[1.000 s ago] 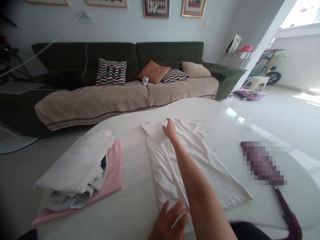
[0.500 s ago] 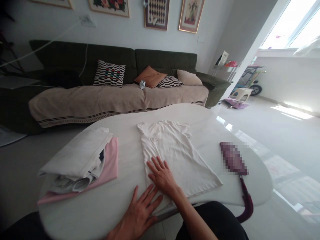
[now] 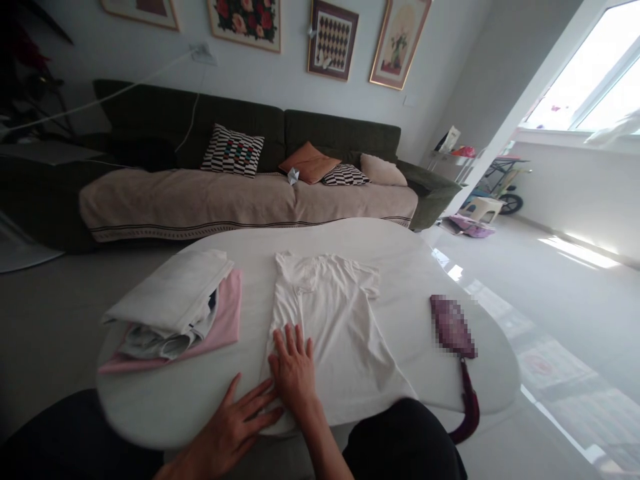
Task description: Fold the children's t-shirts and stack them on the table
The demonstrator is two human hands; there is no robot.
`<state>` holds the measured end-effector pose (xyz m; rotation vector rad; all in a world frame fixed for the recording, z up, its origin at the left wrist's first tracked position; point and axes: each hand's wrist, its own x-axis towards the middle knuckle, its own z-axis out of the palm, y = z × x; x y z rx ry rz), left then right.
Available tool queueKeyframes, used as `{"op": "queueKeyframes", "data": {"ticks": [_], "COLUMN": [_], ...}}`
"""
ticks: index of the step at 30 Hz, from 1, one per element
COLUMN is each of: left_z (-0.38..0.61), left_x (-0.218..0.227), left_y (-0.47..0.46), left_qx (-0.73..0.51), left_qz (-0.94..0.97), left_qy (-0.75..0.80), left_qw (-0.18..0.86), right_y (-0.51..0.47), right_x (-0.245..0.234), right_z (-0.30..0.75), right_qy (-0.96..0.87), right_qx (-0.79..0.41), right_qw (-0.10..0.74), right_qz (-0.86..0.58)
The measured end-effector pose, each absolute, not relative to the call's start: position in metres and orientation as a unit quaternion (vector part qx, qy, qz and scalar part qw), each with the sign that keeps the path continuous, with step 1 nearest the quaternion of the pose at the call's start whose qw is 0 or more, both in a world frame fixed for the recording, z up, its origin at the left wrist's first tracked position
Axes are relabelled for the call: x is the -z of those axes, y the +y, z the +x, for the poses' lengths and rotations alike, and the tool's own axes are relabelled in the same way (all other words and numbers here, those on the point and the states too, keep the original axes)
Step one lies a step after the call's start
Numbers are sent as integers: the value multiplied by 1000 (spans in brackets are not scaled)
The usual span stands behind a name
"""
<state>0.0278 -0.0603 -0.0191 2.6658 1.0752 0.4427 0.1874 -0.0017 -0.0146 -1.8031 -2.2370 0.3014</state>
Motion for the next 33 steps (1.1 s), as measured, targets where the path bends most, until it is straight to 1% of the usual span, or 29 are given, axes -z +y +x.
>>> {"op": "queueKeyframes", "data": {"ticks": [3, 5, 8, 10, 13, 17, 24, 28, 33], "left_z": [28, 31, 39, 45, 52, 53, 51, 50, 49], "left_x": [14, 8, 3, 4, 11, 17, 13, 19, 29], "left_y": [-60, -53, -32, -14, 8, 15, 14, 17, 21], "left_qx": [-149, -160, -189, -190, -165, -142, -135, -137, -134], "left_qz": [920, 919, 894, 875, 868, 873, 883, 885, 891], "left_qy": [338, 332, 387, 430, 451, 445, 422, 421, 413], "left_qw": [132, 139, 122, 114, 126, 142, 156, 142, 130], "right_y": [3, 15, 50, 81, 132, 177, 181, 202, 253], "right_x": [11, 8, 1, -4, -11, -12, -6, -15, -19], "right_z": [198, 211, 231, 242, 249, 243, 235, 224, 202], "right_qy": [-768, -756, -711, -664, -608, -588, -568, -601, -667], "right_qx": [-125, -122, -112, -124, -132, -123, -85, -43, -43], "right_qw": [144, 179, 243, 255, 246, 234, 193, 179, 154], "right_qz": [-611, -618, -650, -692, -743, -765, -795, -778, -728]}}
